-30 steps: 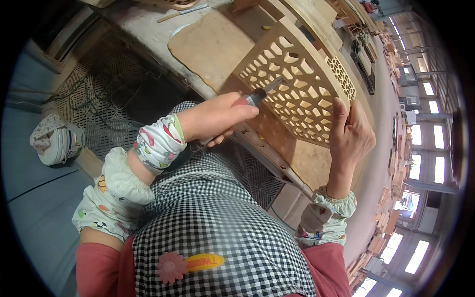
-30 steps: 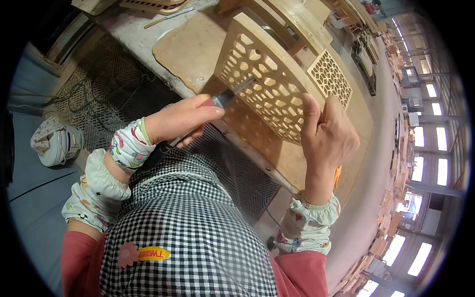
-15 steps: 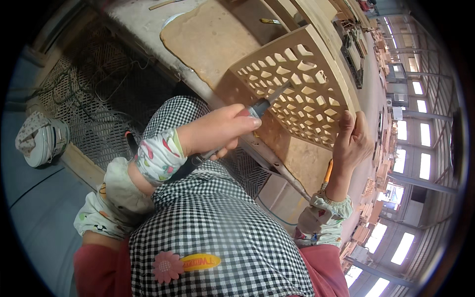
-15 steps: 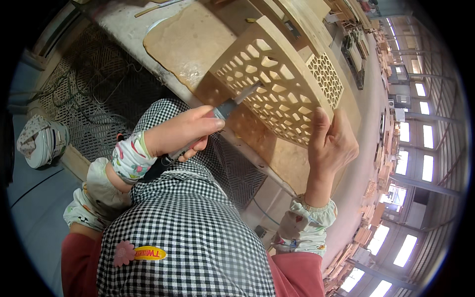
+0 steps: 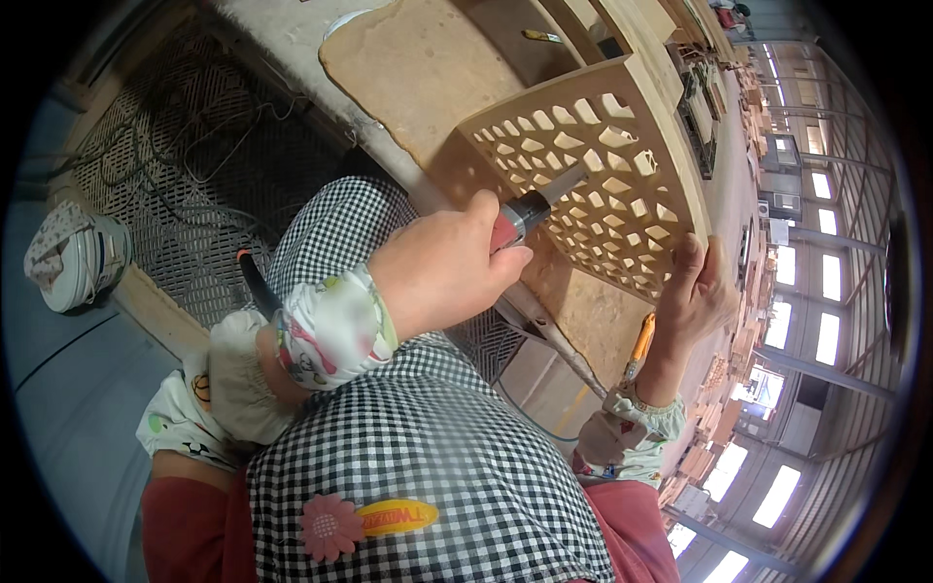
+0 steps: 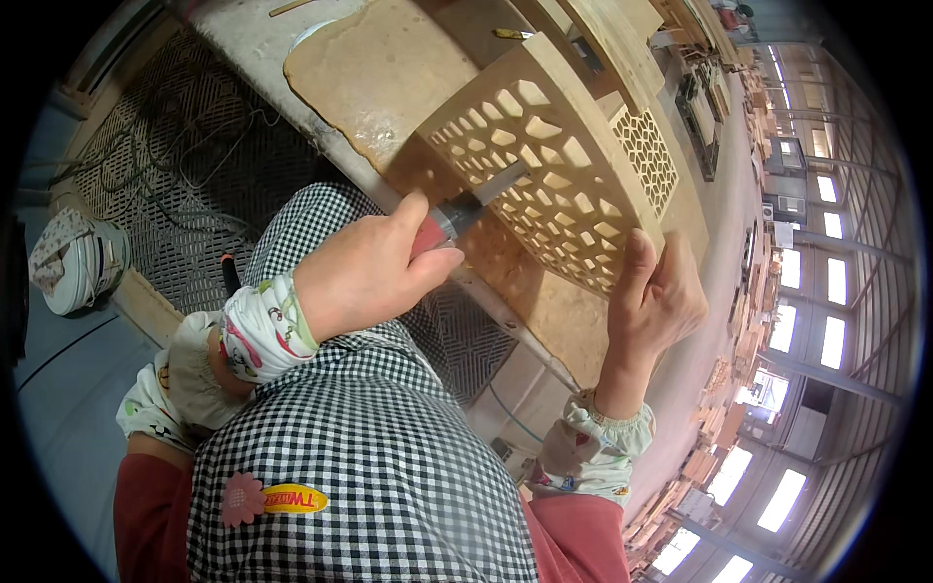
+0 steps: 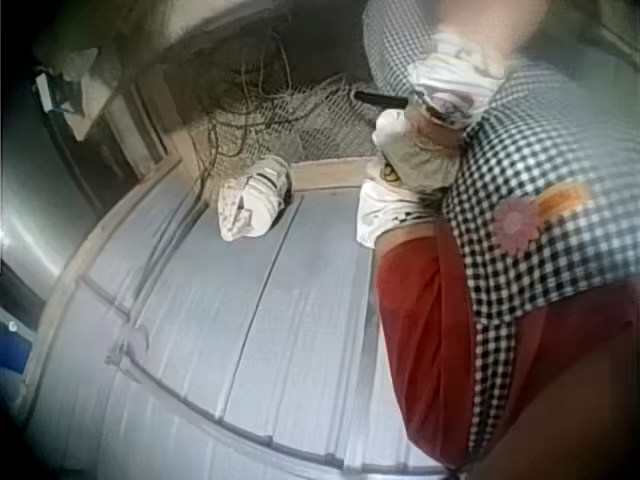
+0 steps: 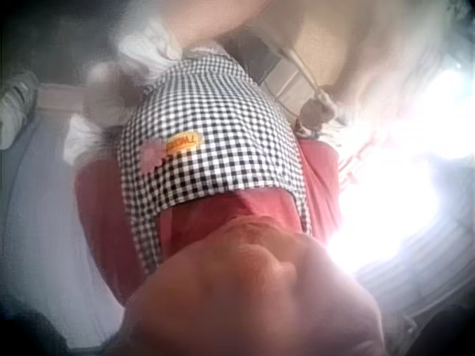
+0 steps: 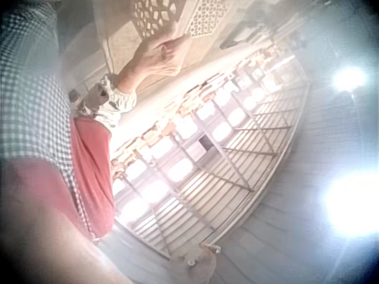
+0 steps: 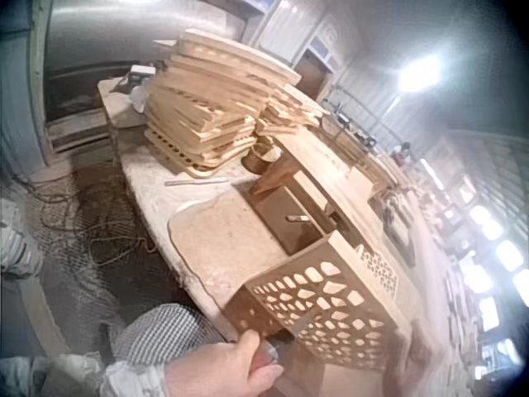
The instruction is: The person scrapes the edges and interiors of decorative lattice cutouts on a wood panel using a hand-held scraper tool. They move the tool around individual openings and then set the panel aside to pick up another one.
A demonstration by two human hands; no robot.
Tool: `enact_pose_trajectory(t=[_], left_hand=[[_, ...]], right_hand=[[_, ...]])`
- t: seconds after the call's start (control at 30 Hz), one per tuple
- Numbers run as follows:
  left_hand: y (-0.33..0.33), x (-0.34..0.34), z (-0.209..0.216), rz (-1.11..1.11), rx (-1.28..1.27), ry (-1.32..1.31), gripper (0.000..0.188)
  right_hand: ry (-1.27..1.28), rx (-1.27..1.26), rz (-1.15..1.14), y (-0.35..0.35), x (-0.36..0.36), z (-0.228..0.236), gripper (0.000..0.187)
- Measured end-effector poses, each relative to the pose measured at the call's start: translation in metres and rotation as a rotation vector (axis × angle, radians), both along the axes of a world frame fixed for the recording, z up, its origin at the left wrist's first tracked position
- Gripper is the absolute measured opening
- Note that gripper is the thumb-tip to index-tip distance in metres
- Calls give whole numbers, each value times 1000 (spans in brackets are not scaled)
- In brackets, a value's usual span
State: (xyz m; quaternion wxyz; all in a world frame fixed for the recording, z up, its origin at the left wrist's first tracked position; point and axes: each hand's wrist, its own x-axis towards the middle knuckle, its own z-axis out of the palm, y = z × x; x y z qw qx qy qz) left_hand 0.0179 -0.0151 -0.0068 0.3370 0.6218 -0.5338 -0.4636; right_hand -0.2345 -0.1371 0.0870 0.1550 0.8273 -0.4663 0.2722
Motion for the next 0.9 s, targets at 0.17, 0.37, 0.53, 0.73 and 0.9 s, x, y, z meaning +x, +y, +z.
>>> enact_pose_trajectory(t=[0.17,0.37,0.53,0.73,0.9], left_hand=[[9,1,-6,8,-39,41,50],[-3,11,-13,-43,100,430,41],[29,35,-15,-158,423,771,28],[28,35,-19,-146,336,890,28],[13,32,-21,-161,346,925,32]], right_hand=[[33,-17,-1,3,-1,0,57],[-5,8,-13,4,1,1,58],[1,0,-48,-2,-1,-2,59],[14,-16,-40,-1,-2,-1,60],[0,5,-19,5,4,2,61]])
